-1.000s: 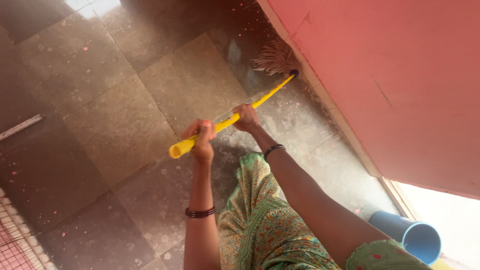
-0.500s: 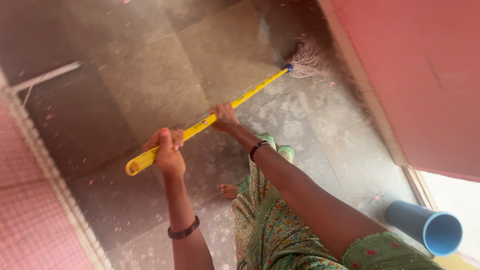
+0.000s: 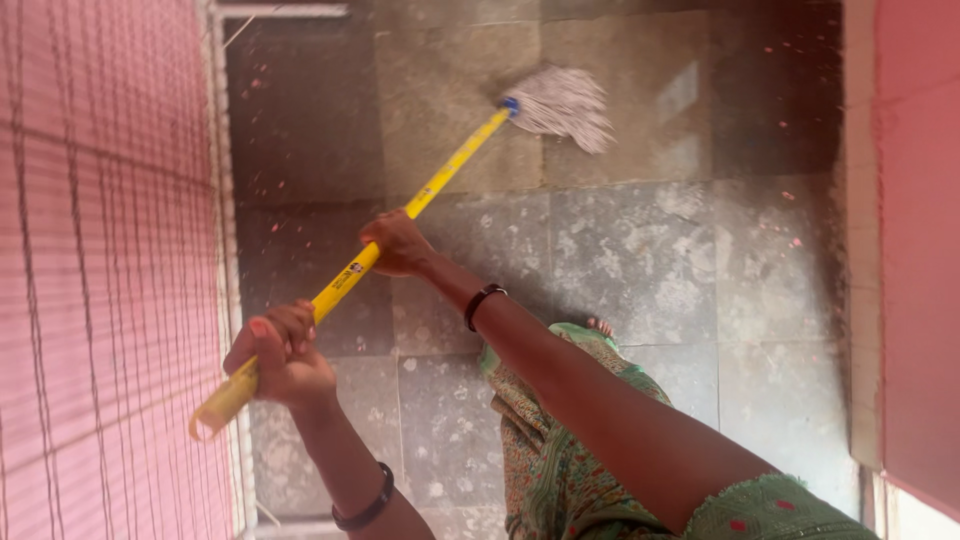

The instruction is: The person dips a mop into a bucket of water, wrings out the mop head by hand, and then mops the floor in a room and hallway.

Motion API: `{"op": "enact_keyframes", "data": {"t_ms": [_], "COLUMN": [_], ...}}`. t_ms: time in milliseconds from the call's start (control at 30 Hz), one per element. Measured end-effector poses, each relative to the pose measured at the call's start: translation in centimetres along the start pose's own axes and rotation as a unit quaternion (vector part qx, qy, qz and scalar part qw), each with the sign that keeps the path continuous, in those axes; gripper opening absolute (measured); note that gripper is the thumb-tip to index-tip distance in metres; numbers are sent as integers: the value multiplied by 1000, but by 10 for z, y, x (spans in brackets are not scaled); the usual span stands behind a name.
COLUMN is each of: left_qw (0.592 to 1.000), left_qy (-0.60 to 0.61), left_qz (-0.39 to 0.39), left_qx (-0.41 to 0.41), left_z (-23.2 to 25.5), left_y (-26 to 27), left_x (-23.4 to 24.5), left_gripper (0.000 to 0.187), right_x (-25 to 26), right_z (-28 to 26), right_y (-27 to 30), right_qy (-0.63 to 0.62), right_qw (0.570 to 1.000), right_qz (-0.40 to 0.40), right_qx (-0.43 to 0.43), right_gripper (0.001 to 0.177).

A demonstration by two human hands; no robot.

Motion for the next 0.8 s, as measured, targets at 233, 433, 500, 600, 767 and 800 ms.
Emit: {"op": "enact_keyframes", "data": {"t_ms": [233, 433, 500, 600, 767, 800], "left_qw": [972, 963, 965, 967, 967, 967], "left_qy": [-177, -164, -146, -148, -133, -134], "left_qz": [9, -5, -5, 8, 6, 8], "left_qx": [-152, -216, -217, -207, -215, -215], "left_z": [44, 68, 74, 75, 44, 36], "left_y": [45, 49, 48, 47, 44, 41], "left_x": [-4, 26, 33, 34, -1, -12], "left_gripper": [43, 31, 36, 46, 48, 48], "right_x": [-36, -24, 0, 23, 74, 82], "right_z": [-69, -113, -118, -106, -58, -44], "right_y": [0, 25, 36, 51, 83, 90], "right_qy": [-122, -119, -109, -54, -58, -58], "right_qw": [981, 981, 987, 992, 996, 996], "right_qz": [24, -36, -5, -103, -70, -70], "right_qx": [150, 147, 119, 55, 3, -12], "right_gripper": [18, 14, 15, 17, 19, 20]}}
Point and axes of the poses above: each hand's wrist, its own y-axis away from the middle knuckle, its own x-axis out of the back of the hand, z = x × y, the point moved 6 cm from there along -y, towards the middle knuckle, and after that the axes turned 9 degrees about y, right-handed, at the moved point
